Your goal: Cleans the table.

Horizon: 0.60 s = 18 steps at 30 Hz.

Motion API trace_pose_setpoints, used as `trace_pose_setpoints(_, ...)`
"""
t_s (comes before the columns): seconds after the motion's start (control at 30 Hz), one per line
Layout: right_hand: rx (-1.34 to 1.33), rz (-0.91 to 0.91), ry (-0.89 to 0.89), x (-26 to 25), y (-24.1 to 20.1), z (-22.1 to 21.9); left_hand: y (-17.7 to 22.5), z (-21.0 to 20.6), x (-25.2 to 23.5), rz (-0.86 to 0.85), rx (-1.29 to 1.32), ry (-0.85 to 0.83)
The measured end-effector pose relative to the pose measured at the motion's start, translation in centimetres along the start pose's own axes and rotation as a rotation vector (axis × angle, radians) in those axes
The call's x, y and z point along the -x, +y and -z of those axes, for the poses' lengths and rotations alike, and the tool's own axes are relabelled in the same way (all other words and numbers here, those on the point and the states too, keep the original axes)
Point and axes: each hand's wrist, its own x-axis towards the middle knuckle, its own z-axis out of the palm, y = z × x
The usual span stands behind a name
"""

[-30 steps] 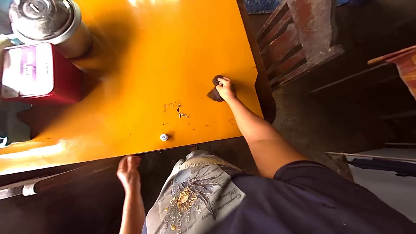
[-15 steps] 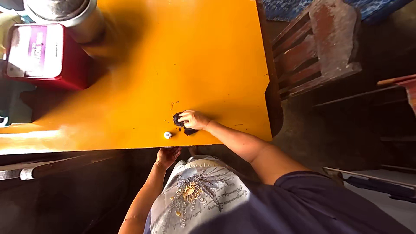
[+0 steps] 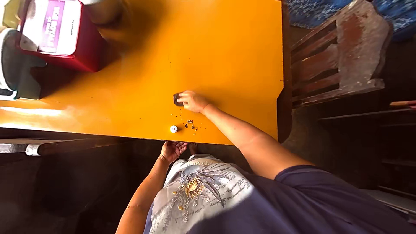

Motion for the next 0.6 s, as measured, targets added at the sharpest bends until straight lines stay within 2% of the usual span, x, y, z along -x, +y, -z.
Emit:
trace_pose_setpoints(0.1,-0.114,0.165,-0.211,2.4,-1.4,0.2,0.0,0.1,-0.1,0.005,-0.006,-0.019)
trace_pose_setpoints(0.17,-0.214,0.146,-0.378,2.6,-2.0,2.1,0.2,0.2,0.1,0.017,-0.010,-0.023)
trace_pose_setpoints(0.23,-0.260,0.080,-0.333,1.5,-1.2,3.4,0.4,0.3,0.2,0.032,-0.007,-0.022)
trace_pose_setpoints(0.3,-0.180,-0.010,-0.200,-0.7,0.0,3.9,0.4,0.3,0.0,0.041,0.000,-0.031)
trace_pose_setpoints(0.4,-0.044,-0.025,-0.123,-3.8,0.2,2.2,0.0,0.3,-0.4,0.049,-0.016,-0.061)
trace_pose_setpoints(0.5,0.009,0.189,-0.212,-4.1,-2.3,0.3,-1.1,0.6,-0.8,0.044,-0.053,-0.125)
trace_pose_setpoints(0.57,0.071,0.375,-0.360,-3.2,-3.0,-0.1,-1.2,0.5,-0.5,0.021,-0.071,-0.125)
trace_pose_setpoints(0.6,0.109,0.403,-0.493,-2.8,-3.2,0.1,-1.3,0.4,0.0,0.006,-0.082,-0.099)
